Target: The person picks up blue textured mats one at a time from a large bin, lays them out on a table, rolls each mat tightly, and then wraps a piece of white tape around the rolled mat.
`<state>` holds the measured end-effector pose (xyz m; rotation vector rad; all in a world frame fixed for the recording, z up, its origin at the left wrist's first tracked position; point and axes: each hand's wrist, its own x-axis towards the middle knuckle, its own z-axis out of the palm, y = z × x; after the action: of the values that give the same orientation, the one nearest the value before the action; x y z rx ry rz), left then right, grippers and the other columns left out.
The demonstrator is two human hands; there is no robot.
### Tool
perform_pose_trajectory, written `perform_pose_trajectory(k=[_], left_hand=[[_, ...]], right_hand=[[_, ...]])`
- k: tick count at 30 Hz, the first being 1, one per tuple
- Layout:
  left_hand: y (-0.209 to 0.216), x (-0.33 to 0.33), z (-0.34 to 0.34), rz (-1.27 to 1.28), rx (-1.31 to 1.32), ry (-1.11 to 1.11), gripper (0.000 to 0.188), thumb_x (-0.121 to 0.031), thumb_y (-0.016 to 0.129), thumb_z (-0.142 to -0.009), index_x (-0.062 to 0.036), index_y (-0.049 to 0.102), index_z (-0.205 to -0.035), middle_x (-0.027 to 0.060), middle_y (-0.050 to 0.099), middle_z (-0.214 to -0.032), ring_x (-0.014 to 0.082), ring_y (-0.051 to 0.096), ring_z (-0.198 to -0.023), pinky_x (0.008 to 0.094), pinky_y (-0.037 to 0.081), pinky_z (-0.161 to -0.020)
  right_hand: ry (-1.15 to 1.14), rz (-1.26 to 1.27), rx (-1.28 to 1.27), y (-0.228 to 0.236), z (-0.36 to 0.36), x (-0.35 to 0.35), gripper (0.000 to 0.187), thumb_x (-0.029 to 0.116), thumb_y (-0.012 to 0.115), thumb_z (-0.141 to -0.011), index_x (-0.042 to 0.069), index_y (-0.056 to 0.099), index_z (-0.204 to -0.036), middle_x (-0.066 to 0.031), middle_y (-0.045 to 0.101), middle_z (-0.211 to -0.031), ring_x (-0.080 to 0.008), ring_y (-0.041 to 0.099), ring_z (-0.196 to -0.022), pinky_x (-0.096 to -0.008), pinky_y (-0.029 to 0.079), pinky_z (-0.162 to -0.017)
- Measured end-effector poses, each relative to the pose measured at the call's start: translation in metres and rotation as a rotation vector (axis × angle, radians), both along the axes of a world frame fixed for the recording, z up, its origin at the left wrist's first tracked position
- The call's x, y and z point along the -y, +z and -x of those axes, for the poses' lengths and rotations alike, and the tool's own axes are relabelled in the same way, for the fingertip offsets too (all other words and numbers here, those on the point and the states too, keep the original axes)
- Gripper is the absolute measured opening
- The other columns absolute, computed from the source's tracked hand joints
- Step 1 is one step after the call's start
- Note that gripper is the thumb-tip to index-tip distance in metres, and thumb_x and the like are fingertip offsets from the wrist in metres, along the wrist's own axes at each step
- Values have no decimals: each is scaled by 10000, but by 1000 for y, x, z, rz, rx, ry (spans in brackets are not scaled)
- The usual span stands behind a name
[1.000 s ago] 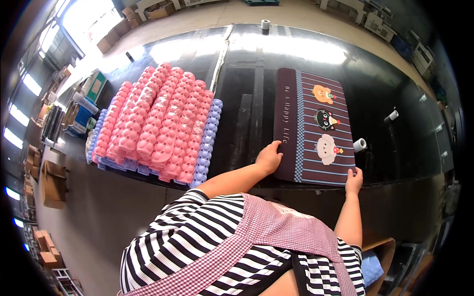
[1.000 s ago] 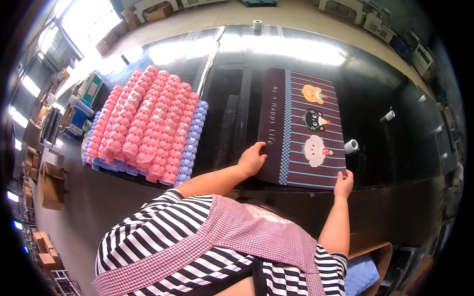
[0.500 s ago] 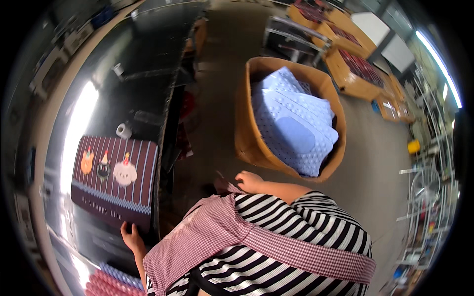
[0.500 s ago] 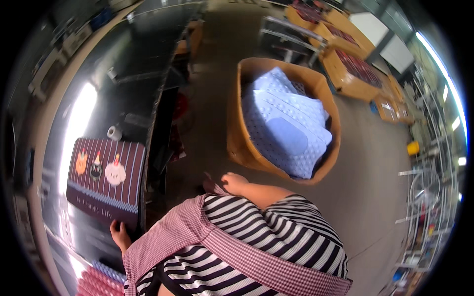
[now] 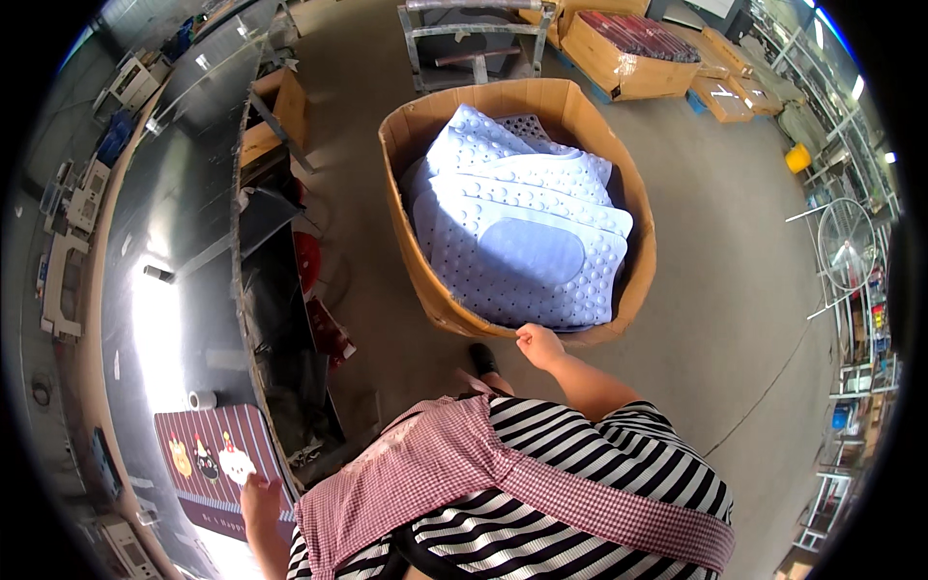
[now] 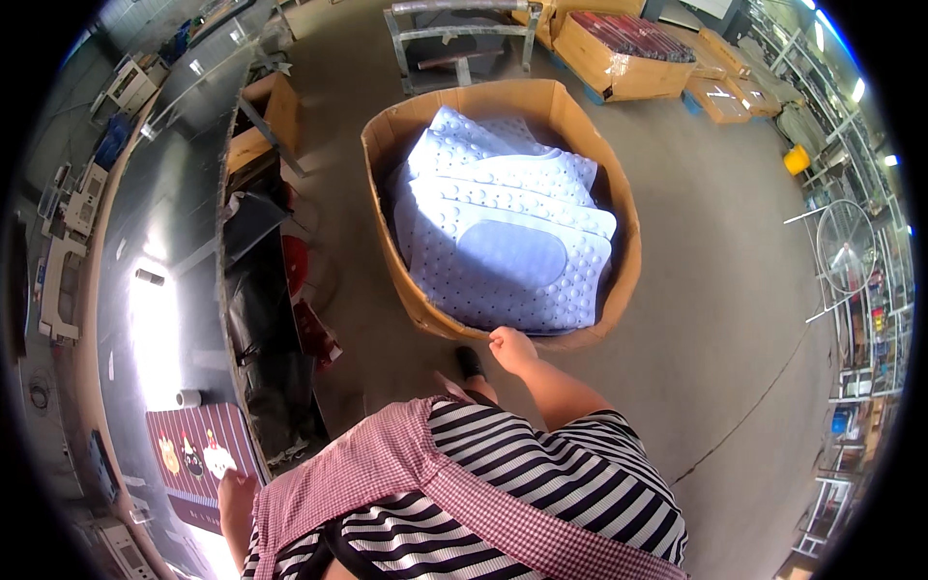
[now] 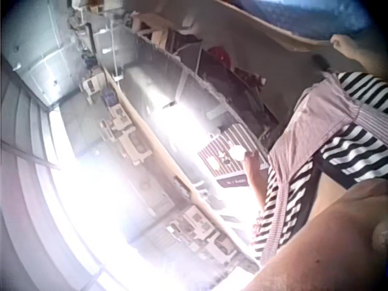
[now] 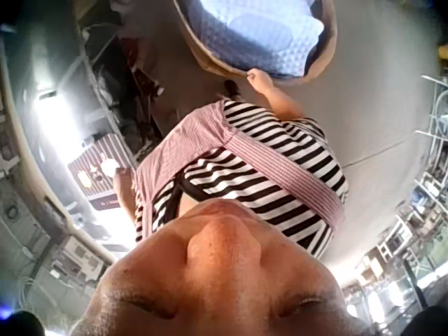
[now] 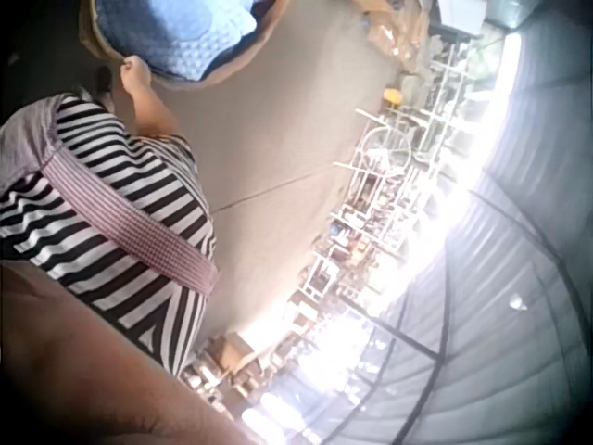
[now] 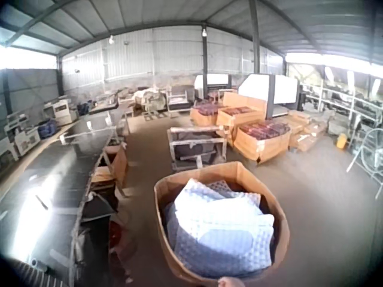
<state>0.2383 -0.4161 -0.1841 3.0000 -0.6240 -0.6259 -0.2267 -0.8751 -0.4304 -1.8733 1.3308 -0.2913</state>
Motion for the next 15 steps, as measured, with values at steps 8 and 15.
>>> perform_pose_trajectory(k=[8, 15], left_hand=[[-40, 211, 58, 35, -472, -294, 421, -333, 836, -811, -29, 620, -1008, 134, 703, -773, 279, 707, -718, 387, 547, -658], [-31, 267, 82, -24, -444, -257, 438, -314, 860, -793, -35, 617, -1029, 105, 682, -771, 239, 688, -703, 341, 536, -643]], right_hand=[[-49, 37, -146, -43, 6, 192, 290, 231, 740, -880, 81, 689, -1123, -126, 742, -991, -325, 703, -939, -438, 552, -832], [8, 471, -458, -22, -17, 359, 625, 190, 822, -770, 115, 565, -1334, -119, 540, -1337, -356, 487, -1293, -464, 424, -1073]])
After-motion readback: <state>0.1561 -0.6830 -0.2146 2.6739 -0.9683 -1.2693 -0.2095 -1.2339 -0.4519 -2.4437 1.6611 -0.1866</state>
